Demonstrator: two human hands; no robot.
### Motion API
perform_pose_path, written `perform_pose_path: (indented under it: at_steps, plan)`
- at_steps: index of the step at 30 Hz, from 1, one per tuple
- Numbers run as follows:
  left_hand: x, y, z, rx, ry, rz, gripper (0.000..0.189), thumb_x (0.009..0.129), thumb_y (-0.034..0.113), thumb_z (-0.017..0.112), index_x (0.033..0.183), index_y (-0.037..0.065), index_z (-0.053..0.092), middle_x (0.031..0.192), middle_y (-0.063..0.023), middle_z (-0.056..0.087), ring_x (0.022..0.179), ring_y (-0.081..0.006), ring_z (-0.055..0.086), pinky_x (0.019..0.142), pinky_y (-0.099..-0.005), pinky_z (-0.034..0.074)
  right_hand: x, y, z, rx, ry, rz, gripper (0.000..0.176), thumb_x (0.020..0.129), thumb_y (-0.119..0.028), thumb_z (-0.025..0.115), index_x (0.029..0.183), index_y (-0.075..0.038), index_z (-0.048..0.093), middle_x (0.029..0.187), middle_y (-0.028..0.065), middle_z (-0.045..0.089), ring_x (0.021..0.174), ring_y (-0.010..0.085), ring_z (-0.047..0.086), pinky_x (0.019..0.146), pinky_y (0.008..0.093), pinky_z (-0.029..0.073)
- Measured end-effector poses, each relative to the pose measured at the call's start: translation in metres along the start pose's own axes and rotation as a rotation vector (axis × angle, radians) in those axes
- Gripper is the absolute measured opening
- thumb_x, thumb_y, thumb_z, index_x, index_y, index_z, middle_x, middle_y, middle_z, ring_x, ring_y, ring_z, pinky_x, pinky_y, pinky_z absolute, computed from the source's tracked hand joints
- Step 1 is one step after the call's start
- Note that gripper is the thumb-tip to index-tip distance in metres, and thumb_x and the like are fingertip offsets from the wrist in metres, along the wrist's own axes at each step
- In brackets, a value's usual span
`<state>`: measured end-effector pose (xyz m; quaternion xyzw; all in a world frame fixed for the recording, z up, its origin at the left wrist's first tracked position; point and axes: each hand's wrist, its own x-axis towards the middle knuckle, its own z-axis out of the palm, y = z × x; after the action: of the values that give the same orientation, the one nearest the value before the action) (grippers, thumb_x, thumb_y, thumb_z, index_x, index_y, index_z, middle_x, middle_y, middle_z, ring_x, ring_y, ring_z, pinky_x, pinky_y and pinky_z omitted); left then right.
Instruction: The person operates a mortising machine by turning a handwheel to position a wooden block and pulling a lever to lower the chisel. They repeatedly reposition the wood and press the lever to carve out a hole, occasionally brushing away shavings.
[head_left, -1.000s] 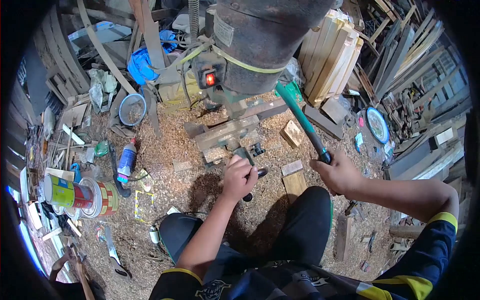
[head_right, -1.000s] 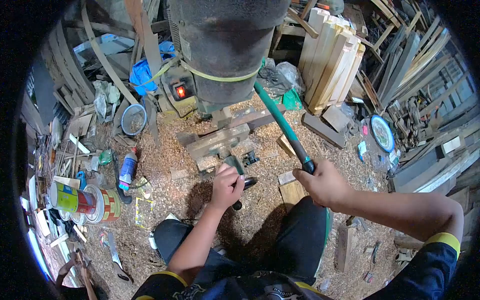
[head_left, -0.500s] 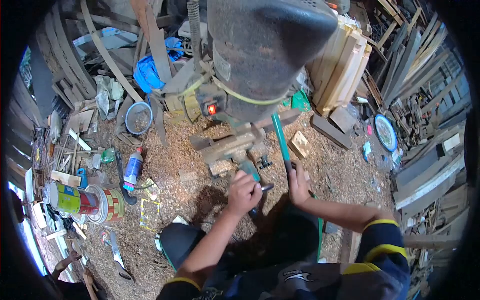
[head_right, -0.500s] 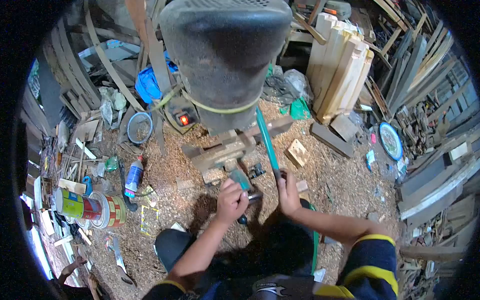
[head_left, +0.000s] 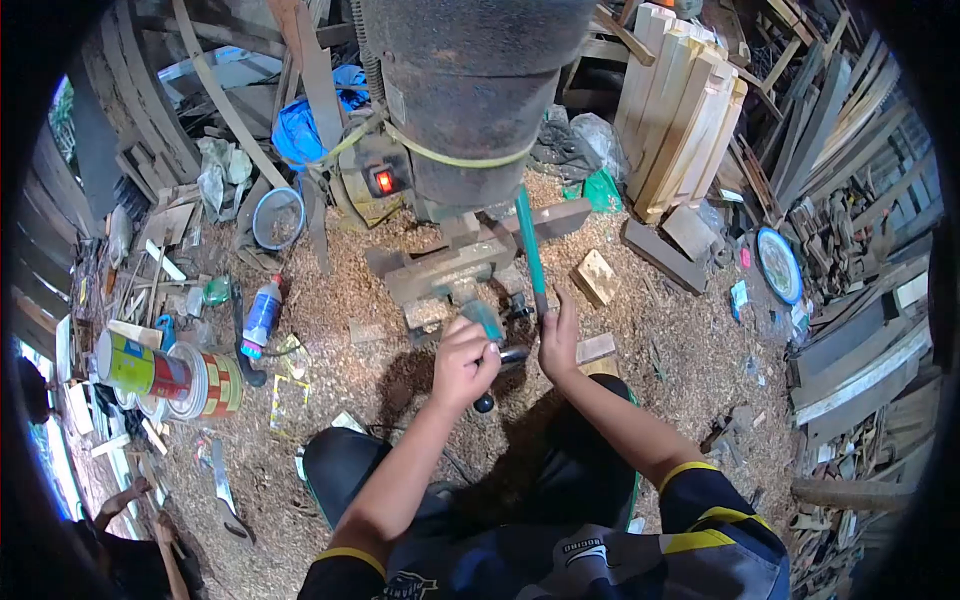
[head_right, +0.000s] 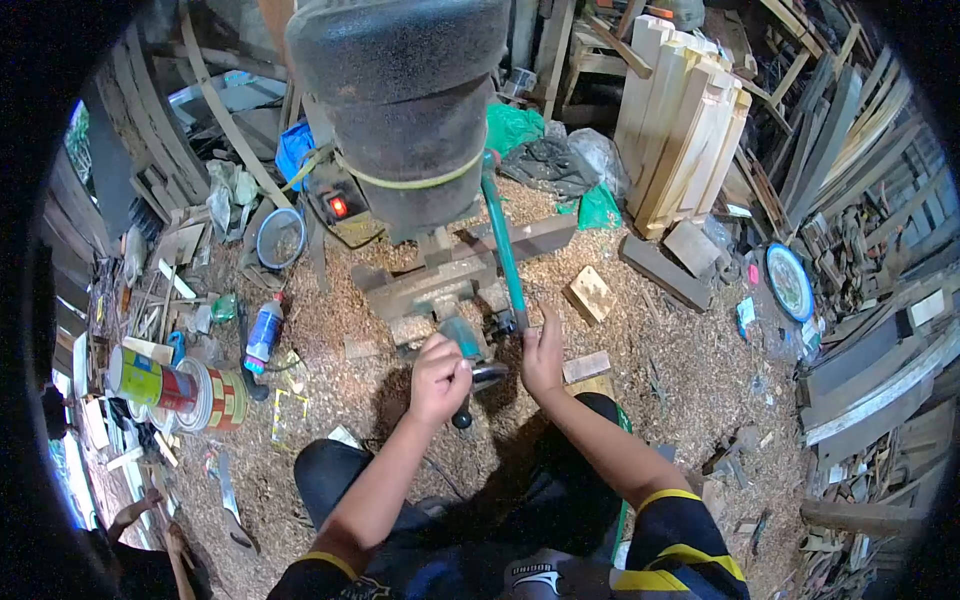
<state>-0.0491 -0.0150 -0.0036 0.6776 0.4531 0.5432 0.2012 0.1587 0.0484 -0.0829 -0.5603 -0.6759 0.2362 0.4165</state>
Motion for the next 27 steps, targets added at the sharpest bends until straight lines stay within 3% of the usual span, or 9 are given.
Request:
perform_pose_path:
  at_steps: [4, 9, 14, 16, 17, 19, 20, 22, 27]
  plan:
    - [0.002, 0.008, 0.0, 0.011, 0.034, -0.003, 0.019, 0.085, -0.001, 0.067, 0.069, -0.001, 0.057, 0.072, -0.0104, 0.057, 0.072, -0.0303, 0.054, 0.07, -0.0415, 0.045, -0.002, 0.006, 0.004, 0.015, 0.012, -0.004, 0.057, 0.108, -0.036, 0.051, 0.149, 0.002, 0.041, 0.149, 0.0301, 0.046, 0.14, 0.0477, 0.043, 0.118, 0.0508, 0.034]
    - [0.0, 0.012, 0.005, 0.07, 0.069, -0.014, 0.019, 0.086, 0.0, 0.067, 0.07, -0.002, 0.058, 0.072, -0.0109, 0.057, 0.073, -0.0303, 0.053, 0.069, -0.0408, 0.044, -0.004, -0.001, -0.007, 0.145, -0.136, 0.169, 0.056, 0.106, -0.041, 0.056, 0.144, -0.001, 0.05, 0.129, 0.0293, 0.065, 0.115, 0.0417, 0.067, 0.099, 0.0459, 0.051]
    - [-0.008, 0.013, 0.011, 0.168, 0.111, -0.057, 0.022, 0.091, 0.007, 0.067, 0.073, -0.003, 0.061, 0.075, -0.0126, 0.058, 0.076, -0.0316, 0.055, 0.07, -0.0423, 0.045, -0.015, -0.088, -0.087, 0.085, -0.15, 0.159, 0.068, 0.101, -0.036, 0.067, 0.152, 0.002, 0.042, 0.139, 0.0279, 0.061, 0.106, 0.0346, 0.07, 0.088, 0.0418, 0.054]
    - [-0.009, 0.019, 0.01, 0.173, 0.104, -0.068, 0.023, 0.094, 0.01, 0.066, 0.074, -0.003, 0.062, 0.077, -0.0136, 0.058, 0.076, -0.0325, 0.056, 0.072, -0.043, 0.046, -0.019, -0.117, -0.116, 0.13, -0.096, 0.015, 0.07, 0.102, -0.024, 0.065, 0.159, 0.001, 0.033, 0.149, 0.0248, 0.054, 0.144, 0.0335, 0.049, 0.119, 0.042, 0.036]
    - [-0.009, 0.023, 0.009, 0.171, 0.097, -0.108, 0.027, 0.096, 0.011, 0.064, 0.074, -0.003, 0.06, 0.077, -0.0143, 0.057, 0.078, -0.0326, 0.056, 0.074, -0.0426, 0.045, -0.017, -0.124, -0.126, 0.129, -0.095, 0.001, 0.07, 0.102, -0.024, 0.065, 0.159, 0.001, 0.033, 0.149, 0.0248, 0.054, 0.144, 0.0335, 0.049, 0.119, 0.042, 0.036]
    - [-0.013, 0.026, 0.01, 0.159, 0.091, -0.142, 0.033, 0.101, 0.017, 0.062, 0.076, -0.004, 0.059, 0.079, -0.0161, 0.056, 0.08, -0.0346, 0.055, 0.077, -0.0434, 0.045, -0.008, -0.138, -0.15, -0.219, 0.053, -0.384, 0.068, 0.103, -0.025, 0.062, 0.16, -0.001, 0.034, 0.155, 0.0259, 0.048, 0.11, 0.028, 0.068, 0.1, 0.0359, 0.05]
    - [-0.015, 0.026, 0.011, 0.158, 0.097, -0.135, 0.033, 0.101, 0.017, 0.062, 0.076, -0.004, 0.059, 0.079, -0.0161, 0.056, 0.08, -0.0346, 0.055, 0.077, -0.0434, 0.045, 0.0, -0.149, -0.163, -0.22, 0.057, -0.392, 0.068, 0.103, -0.025, 0.062, 0.16, -0.001, 0.034, 0.155, 0.0259, 0.048, 0.11, 0.028, 0.068, 0.1, 0.0359, 0.05]
    - [-0.016, 0.025, 0.012, 0.223, 0.124, -0.151, 0.032, 0.103, 0.019, 0.061, 0.079, -0.003, 0.06, 0.08, -0.0166, 0.056, 0.082, -0.0358, 0.056, 0.078, -0.0444, 0.045, 0.02, -0.184, -0.192, 0.258, -0.084, -0.418, 0.049, 0.107, -0.02, 0.054, 0.152, 0.0, 0.047, 0.14, 0.0213, 0.061, 0.112, 0.0243, 0.067, 0.106, 0.0359, 0.048]
    - [-0.027, 0.024, 0.016, 0.313, 0.17, -0.14, 0.03, 0.106, 0.025, 0.059, 0.096, 0.0, 0.071, 0.091, -0.0199, 0.061, 0.089, -0.0389, 0.056, 0.084, -0.0452, 0.045, 0.066, -0.267, -0.236, 0.75, -0.177, -0.411, 0.032, 0.113, -0.025, 0.044, 0.122, 0.0, 0.062, 0.105, 0.0111, 0.071, 0.109, 0.0207, 0.067, 0.102, 0.0357, 0.049]
